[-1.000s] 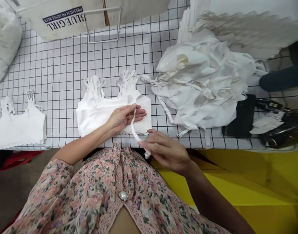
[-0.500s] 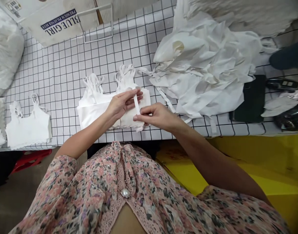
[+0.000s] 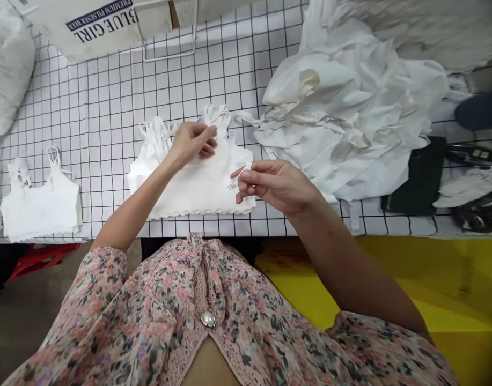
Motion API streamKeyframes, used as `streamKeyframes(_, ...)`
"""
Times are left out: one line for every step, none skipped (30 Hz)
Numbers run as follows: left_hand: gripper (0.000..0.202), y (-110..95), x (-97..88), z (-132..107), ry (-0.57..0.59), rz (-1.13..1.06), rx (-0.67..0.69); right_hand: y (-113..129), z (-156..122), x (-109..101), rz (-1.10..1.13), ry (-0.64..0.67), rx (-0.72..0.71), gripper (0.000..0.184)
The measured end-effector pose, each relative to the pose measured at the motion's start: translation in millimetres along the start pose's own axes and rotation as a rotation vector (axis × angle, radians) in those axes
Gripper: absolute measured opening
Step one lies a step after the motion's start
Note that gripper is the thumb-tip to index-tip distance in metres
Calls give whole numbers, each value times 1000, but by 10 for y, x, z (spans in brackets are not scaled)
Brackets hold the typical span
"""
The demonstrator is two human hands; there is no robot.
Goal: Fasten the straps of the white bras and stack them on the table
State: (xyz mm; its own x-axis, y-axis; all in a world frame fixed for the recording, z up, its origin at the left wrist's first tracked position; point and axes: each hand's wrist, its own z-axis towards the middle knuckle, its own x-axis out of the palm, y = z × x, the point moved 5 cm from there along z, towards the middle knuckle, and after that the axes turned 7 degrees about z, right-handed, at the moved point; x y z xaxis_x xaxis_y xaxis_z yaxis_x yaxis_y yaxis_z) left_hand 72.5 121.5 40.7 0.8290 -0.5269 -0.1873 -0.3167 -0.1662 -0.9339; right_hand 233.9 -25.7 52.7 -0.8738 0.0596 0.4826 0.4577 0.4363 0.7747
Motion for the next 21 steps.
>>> streamKeyframes(32, -55, -110, -59, -83, 66, 73, 39, 72, 5, 10, -14, -24, 51)
streamKeyframes(31, -106, -182, -142, -136, 101, 137, 76, 138, 13, 14, -25, -45, 49)
streamKeyframes(28, -143, -207, -238, -142, 102, 181, 108, 199, 25, 13, -33, -66, 47)
streamKeyframes(27, -157, -178, -336, -91, 73, 191, 135, 253, 39, 11, -36, -87, 45)
streamKeyframes(27, -152, -115, -430, -15, 24, 173, 155, 299, 54, 7, -37, -109, 43)
streamKeyframes(29, -135, -41, -517, 44, -32, 143, 167, 340, 68, 2, -40, -132, 42)
streamKeyframes(32, -112, 27, -588, 70, -90, 112, 170, 373, 78, -7, -45, -154, 42)
streamKeyframes(34, -85, 84, -642, 70, -145, 83, 166, 400, 81, -21, -53, -172, 42)
streamKeyframes(34, -59, 124, -676, 48, -194, 62, 153, 420, 79, -42, -62, -183, 42)
streamKeyframes(33, -34, 150, -697, 19, -236, 47, 136, 432, 70, -76, -70, -189, 43)
streamKeyframes(33, -15, 168, -707, -1, -266, 36, 123, 436, 54, -129, -86, -198, 44)
streamKeyframes(32, -2, 178, -711, -10, -284, 29, 129, 427, 26, -206, -126, -233, 44)
streamKeyframes(31, 3, 183, -714, -10, -288, 25, 162, 403, -7, -308, -187, -302, 42)
streamKeyframes(31, -1, 184, -716, -1, -280, 27, 217, 365, -28, -432, -254, -396, 38)
streamKeyframes(31, -13, 181, -721, 9, -264, 36, 283, 321, -27, -565, -302, -497, 34)
streamKeyframes(31, -33, 175, -726, 17, -244, 50, 341, 284, -1, -688, -311, -582, 32)
streamKeyframes(32, -57, 166, -732, 17, -226, 67, 381, 267, 44, -782, -267, -631, 34)
streamKeyframes(34, -83, 154, -735, 9, -211, 84, 396, 274, 96, -838, -178, -631, 36)
streamKeyframes(35, -106, 140, -736, -4, -201, 98, 396, 296, 142, -858, -73, -600, 35)
streamKeyframes(37, -124, 125, -732, -23, -195, 106, 394, 324, 173, -849, 9, -562, 32)
streamKeyframes(38, -136, 110, -725, -45, -190, 111, 399, 353, 186, -822, 55, -536, 28)
